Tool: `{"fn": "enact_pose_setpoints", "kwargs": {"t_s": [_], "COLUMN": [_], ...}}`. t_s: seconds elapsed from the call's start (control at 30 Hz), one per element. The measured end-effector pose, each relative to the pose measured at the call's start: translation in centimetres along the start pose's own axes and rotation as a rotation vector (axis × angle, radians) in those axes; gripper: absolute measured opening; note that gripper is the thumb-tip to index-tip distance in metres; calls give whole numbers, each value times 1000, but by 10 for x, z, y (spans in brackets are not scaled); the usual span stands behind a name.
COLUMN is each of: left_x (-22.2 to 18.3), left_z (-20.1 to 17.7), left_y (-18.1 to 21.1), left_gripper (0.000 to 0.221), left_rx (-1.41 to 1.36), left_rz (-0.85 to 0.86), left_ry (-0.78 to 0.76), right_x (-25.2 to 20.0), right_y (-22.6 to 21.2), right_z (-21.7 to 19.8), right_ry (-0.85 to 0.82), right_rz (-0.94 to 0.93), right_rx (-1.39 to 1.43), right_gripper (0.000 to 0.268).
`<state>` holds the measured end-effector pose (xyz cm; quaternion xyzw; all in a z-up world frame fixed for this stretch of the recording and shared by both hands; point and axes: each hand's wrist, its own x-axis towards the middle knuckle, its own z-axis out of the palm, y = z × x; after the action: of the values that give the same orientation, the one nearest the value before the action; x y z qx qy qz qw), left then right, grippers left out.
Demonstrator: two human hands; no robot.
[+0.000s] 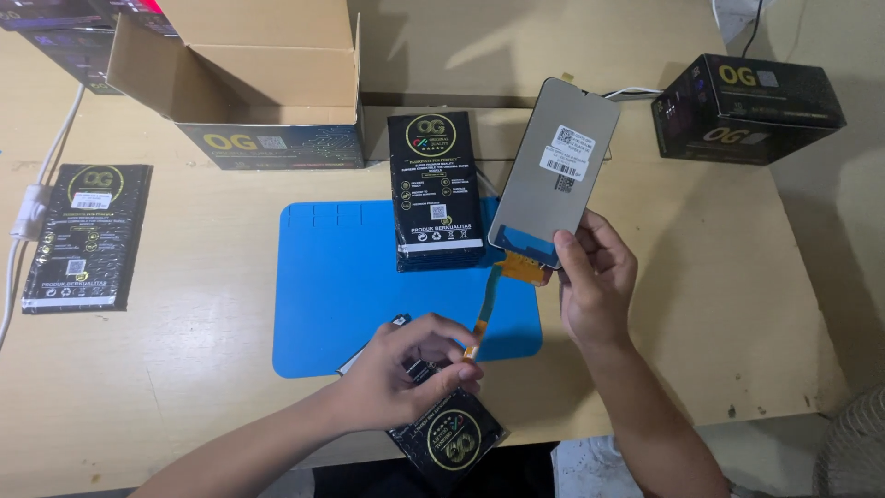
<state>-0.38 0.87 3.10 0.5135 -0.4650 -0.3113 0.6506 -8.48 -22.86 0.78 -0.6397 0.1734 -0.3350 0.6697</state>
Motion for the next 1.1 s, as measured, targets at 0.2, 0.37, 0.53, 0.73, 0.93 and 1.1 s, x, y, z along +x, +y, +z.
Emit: {"fn": "enact_pose_setpoints", "kwargs": {"t_s": [0.2, 0.37, 0.53, 0.73, 0.93, 1.1], "left_x": [1, -4, -6, -5, -5, -6], "left_z": [-11, -15, -19, -23, -26, -26], "left_y": [12, 12, 12, 14, 12, 11], "left_gripper": [16, 18, 17, 20, 21, 24], "left_rx": [125, 114, 152, 195, 232, 243], "left_rz": [156, 255, 340, 427, 445, 468], "left_ry": [-144, -146, -97, -54, -33, -20], "right_x": [-4, -7, -14, -22, -24, -24], "right_y": [-3, 2, 0, -3, 0, 3], "right_z": [8, 11, 20, 30, 31, 30], "right_ry": [-43, -103, -138, -155, -185, -196], "right_rz": [26, -30, -63, 3, 26, 7], "right_rx": [-24, -148, -260, -310, -301, -317], "right_gripper": [52, 46, 40, 38, 38, 38]}}
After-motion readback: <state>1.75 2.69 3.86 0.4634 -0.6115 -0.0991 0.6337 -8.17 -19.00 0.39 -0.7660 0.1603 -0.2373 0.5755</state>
